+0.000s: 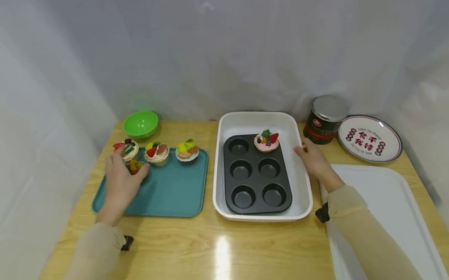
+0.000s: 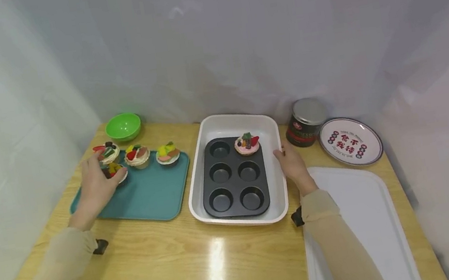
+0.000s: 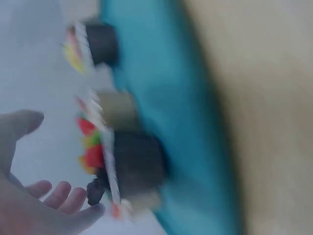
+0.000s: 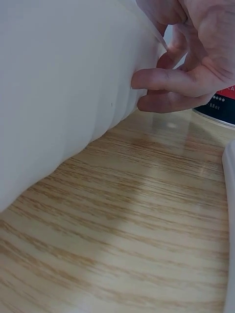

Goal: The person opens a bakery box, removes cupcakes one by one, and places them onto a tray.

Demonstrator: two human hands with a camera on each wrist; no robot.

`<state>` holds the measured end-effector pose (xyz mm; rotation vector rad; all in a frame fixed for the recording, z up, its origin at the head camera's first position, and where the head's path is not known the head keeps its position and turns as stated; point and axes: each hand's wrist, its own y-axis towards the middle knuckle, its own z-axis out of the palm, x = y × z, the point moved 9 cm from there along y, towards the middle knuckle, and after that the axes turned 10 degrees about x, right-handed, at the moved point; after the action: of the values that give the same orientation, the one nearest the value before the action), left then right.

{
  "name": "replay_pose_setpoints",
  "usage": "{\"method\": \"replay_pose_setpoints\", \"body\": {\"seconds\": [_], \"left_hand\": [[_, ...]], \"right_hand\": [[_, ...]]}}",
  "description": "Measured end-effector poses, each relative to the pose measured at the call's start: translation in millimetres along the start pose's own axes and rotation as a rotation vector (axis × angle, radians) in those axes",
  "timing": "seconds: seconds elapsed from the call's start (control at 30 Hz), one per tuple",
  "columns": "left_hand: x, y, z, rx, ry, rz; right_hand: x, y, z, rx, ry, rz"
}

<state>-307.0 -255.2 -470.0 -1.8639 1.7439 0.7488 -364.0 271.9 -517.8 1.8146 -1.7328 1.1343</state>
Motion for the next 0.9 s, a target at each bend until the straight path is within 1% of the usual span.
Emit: {"method": "replay_pose_setpoints", "body": {"seconds": [0.07,0.13,0.2,0.27,0.4,0.5,0.57,0.67,0.73,0.8,0.9], "left_hand": [[-19.0,0.4,-3.8,-0.053,-0.014,0.031],[-33.6,1.4,-7.4,-0.1,-0.025,0.046],[-42.8,2.7,-9.9,-0.123,-0.012,0.037],[-46.7,4.7,-10.2,-0.12,-0.011,0.019],[-46.6,8.6,-6.8,-0.082,-0.014,0.0],[-44.8,9.7,-1.7,-0.061,0.007,0.016],[-43.6,8.8,6.7,-0.016,0.045,0.028],[-39.0,5.5,26.3,0.094,0.137,0.035],[-34.8,2.1,38.1,0.151,0.185,0.036],[-29.2,-1.3,45.4,0.177,0.216,0.03],[-20.9,-6.2,47.9,0.177,0.217,0.015]], "right_hand": [[-0.1,0.7,0.4,0.005,-0.006,0.012],[0.9,1.2,2.4,0.014,-0.012,0.017],[2.6,2.1,4.7,0.021,-0.003,0.016],[4.9,2.5,5.8,0.019,0.002,0.011],[5.8,2.7,4.9,0.019,0.019,0.011],[4.3,2.3,3.4,0.025,0.017,0.018],[3.4,1.7,2.2,0.03,0.019,0.026],[2.6,0.7,0.5,0.031,0.023,0.031],[1.8,0.7,0.0,0.031,0.023,0.03],[0.5,1.1,-0.5,0.03,0.024,0.028],[-2.6,1.7,-1.5,0.03,0.024,0.028]]}}
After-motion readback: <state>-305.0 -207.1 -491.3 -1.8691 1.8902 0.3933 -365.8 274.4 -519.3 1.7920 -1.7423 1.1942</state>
